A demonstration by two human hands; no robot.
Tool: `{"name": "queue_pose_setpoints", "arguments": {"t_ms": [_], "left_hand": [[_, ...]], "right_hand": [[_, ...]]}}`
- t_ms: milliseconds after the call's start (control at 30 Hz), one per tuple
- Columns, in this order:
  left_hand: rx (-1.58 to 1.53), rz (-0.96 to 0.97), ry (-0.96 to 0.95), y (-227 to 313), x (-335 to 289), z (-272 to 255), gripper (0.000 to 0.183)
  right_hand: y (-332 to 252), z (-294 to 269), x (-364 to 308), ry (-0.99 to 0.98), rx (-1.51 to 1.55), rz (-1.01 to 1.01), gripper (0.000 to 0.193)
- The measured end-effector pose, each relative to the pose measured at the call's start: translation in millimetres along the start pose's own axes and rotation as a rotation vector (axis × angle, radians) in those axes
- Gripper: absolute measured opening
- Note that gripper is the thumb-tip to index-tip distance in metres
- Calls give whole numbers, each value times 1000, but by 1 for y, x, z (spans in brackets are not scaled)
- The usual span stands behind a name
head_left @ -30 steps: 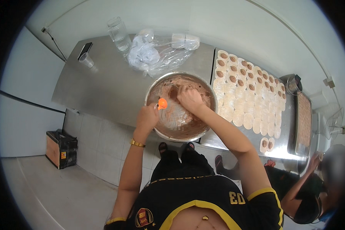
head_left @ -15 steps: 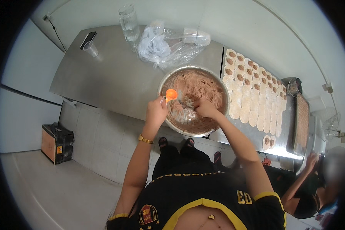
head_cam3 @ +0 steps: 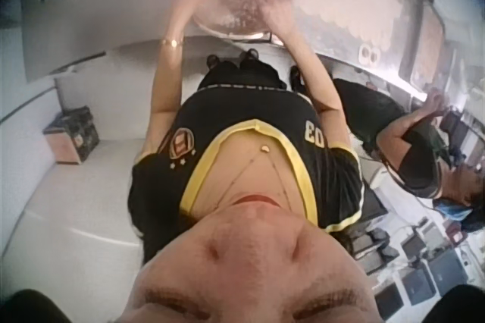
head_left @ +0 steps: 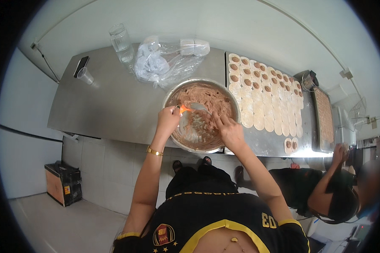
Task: The person scoops a brown paste from a large metal bowl using an orange scoop and places it onto flat dough pieces arranged on a stainless steel table. A second person works nearby, also handling dough.
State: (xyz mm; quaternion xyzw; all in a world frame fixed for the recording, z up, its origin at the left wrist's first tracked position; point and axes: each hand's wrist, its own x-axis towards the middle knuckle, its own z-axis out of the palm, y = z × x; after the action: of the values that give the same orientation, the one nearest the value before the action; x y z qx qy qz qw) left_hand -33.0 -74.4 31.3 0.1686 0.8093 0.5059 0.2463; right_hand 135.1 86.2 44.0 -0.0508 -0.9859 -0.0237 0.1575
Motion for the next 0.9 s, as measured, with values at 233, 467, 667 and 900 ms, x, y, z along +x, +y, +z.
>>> {"name": "queue_pose_setpoints", "arguments": {"t_ms": [233, 467, 667, 900], "left_hand": [[-1, 114, -13, 33, -11, 16, 28], [45, 126, -43, 3, 0, 25, 30], [-25, 139, 5, 19, -6, 24, 30], [-125, 86, -10, 23, -13, 17, 30]], "right_hand": [[-41, -7, -7, 19, -77, 254, 63], [-34, 3, -14, -4, 0, 259, 63], [-51, 1, -10, -19, -158, 208, 63], [-47, 10, -10, -28, 35, 337, 62]]}}
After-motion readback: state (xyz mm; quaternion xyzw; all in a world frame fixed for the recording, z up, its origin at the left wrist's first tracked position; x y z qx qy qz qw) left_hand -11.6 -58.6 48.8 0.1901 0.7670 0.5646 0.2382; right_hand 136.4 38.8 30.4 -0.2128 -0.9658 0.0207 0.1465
